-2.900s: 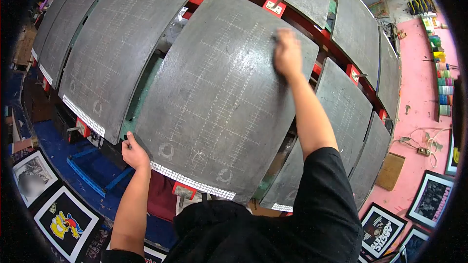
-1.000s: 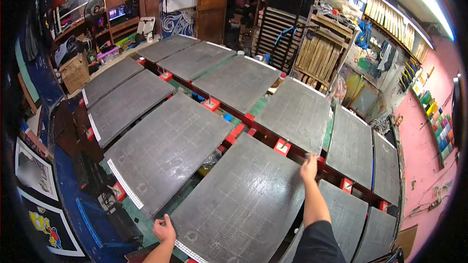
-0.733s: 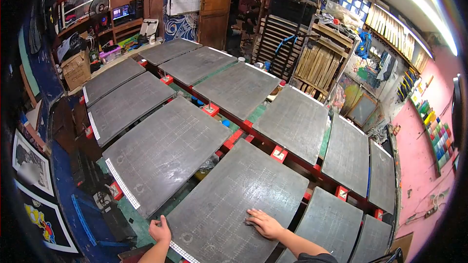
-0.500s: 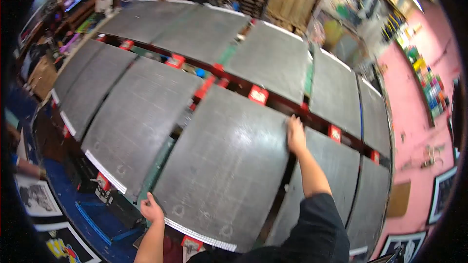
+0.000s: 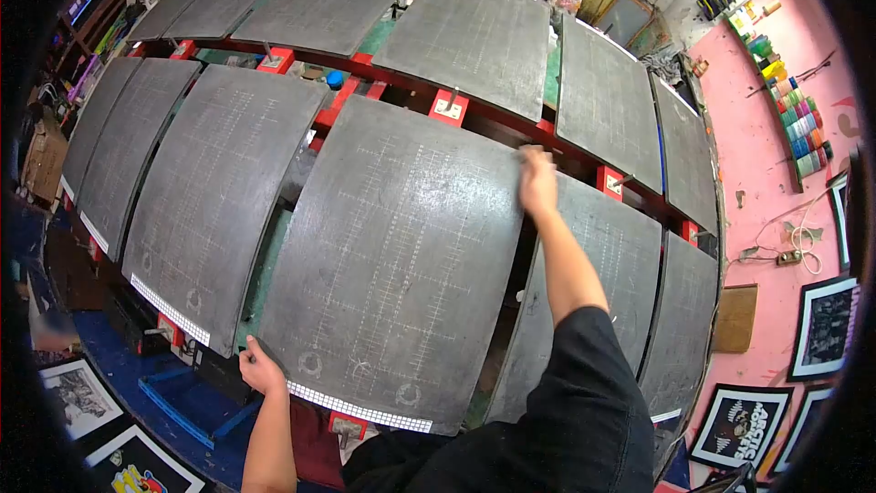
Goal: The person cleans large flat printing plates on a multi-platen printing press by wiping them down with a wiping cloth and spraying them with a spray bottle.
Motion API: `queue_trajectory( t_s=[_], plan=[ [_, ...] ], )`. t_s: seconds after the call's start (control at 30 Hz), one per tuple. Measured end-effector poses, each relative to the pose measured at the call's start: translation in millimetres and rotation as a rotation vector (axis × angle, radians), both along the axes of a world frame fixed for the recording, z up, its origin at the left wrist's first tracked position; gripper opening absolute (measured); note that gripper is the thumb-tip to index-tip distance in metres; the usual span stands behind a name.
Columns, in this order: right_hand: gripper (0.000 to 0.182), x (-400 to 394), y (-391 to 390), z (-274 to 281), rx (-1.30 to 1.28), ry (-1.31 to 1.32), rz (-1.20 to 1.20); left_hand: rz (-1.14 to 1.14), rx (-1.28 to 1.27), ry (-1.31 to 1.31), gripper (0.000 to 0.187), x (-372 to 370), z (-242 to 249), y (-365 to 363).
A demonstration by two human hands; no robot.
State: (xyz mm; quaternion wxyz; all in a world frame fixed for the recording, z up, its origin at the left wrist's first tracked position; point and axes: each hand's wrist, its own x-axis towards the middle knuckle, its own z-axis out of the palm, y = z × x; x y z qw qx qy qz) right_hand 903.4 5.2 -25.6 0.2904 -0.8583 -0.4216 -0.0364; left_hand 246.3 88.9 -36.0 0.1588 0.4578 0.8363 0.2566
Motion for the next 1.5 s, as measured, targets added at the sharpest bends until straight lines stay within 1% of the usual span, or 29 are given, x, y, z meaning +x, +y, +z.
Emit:
queue_trajectory(
  t_s=[0.03, 0.07, 0.1, 0.2, 0.23, 0.3, 0.37, 0.4, 0.43, 0.47, 0.5, 0.57, 0.67, 0.73, 0.8, 0.87, 0.9, 0.97, 1.0, 1.03, 1.1, 1.2, 1.23, 1.27, 1.33, 1.37, 1.4, 1.43, 1.5],
  plan=[
    [0.037, 23, 7, -3, 0.011, 0.121, -0.343, 0.005, 0.003, 0.000, 0.065, 1, 0, 3],
    [0.037, 31, 9, 1, 0.136, 0.006, -0.371, -0.002, 0.014, -0.010, 0.066, 1, -1, 4],
    [0.040, 34, 11, 0, 0.147, 0.046, -0.394, -0.009, 0.017, -0.017, 0.066, -1, -1, 0],
    [0.046, 7, 33, -30, -0.121, -0.013, -0.313, -0.003, 0.016, 0.028, 0.065, 0, -1, 0],
    [0.047, -15, 49, -34, -0.044, -0.026, -0.454, -0.002, 0.015, 0.036, 0.065, -2, -3, -1],
    [0.048, -40, 73, -30, -0.144, -0.223, -0.409, -0.011, 0.014, 0.025, 0.065, -1, -2, 1],
    [0.048, -67, 111, -41, 0.145, -0.263, -0.152, -0.028, 0.003, 0.026, 0.065, 0, 3, 1],
    [0.043, -93, 129, -30, 0.185, -0.113, 0.046, -0.002, 0.005, 0.039, 0.065, 1, 3, 1],
    [0.038, -129, 152, -27, 0.285, -0.136, 0.156, 0.024, 0.010, 0.047, 0.065, 4, 1, 1],
    [0.039, -171, 163, -8, 0.210, -0.086, 0.297, 0.022, 0.009, 0.051, 0.065, 3, -2, 1],
    [0.044, -202, 174, -8, 0.095, -0.029, 0.412, -0.002, 0.010, 0.061, 0.066, -1, -4, 2],
    [0.050, -246, 158, 2, 0.005, -0.008, 0.662, -0.020, 0.007, 0.079, 0.066, -6, -6, 2],
    [0.051, -233, 103, 13, 0.034, 0.008, 0.763, 0.000, -0.028, 0.052, 0.066, -8, -9, 3],
    [0.050, -187, 65, 18, 0.043, 0.066, 0.633, -0.005, -0.020, 0.035, 0.066, -5, -3, 2],
    [0.045, -135, 34, 27, -0.181, -0.126, 0.261, 0.005, -0.012, 0.012, 0.066, -3, -6, 1],
    [0.049, -62, 16, -11, -0.123, -0.102, 0.001, -0.002, -0.011, 0.057, 0.064, -6, -10, 2],
    [0.051, -54, 23, -15, -0.097, -0.131, -0.163, 0.014, -0.015, 0.057, 0.064, -6, -11, 2],
    [0.054, -52, 56, -28, -0.203, -0.188, -0.357, -0.038, 0.025, 0.043, 0.062, -7, -11, 1],
    [0.054, -56, 74, -28, -0.185, -0.247, -0.340, -0.028, 0.040, 0.049, 0.061, -6, -10, 0],
    [0.052, -63, 94, -30, -0.112, -0.197, -0.291, -0.017, 0.037, 0.054, 0.061, -4, -8, 2],
    [0.048, -89, 131, -36, 0.010, -0.246, -0.062, -0.021, 0.015, 0.052, 0.061, -3, -6, 1],
    [0.044, -203, 184, -4, 0.078, -0.125, 0.279, -0.031, 0.033, 0.064, 0.061, -5, -10, 1],
    [0.043, -236, 197, -11, 0.158, -0.026, 0.482, -0.019, 0.012, 0.054, 0.062, -5, -10, 1],
    [0.044, -281, 203, -10, 0.107, -0.064, 0.572, -0.022, 0.017, 0.059, 0.062, -4, -8, 2],
    [0.045, -352, 192, 7, 0.062, 0.157, 0.969, -0.021, 0.049, 0.064, 0.062, 0, -4, 0],
    [0.046, -381, 182, 7, 0.020, 0.134, 1.128, -0.016, 0.057, 0.066, 0.062, -1, -3, 0],
    [0.048, -400, 169, 9, 0.048, 0.237, 1.291, -0.019, 0.074, 0.066, 0.062, -2, -5, 0],
    [0.049, -412, 156, 13, 0.080, 0.429, 1.368, -0.019, 0.090, 0.064, 0.062, -3, -8, 0],
    [0.048, -405, 126, 36, 0.139, 0.789, 1.230, 0.001, 0.099, 0.053, 0.060, -5, -11, 1]
  ],
)
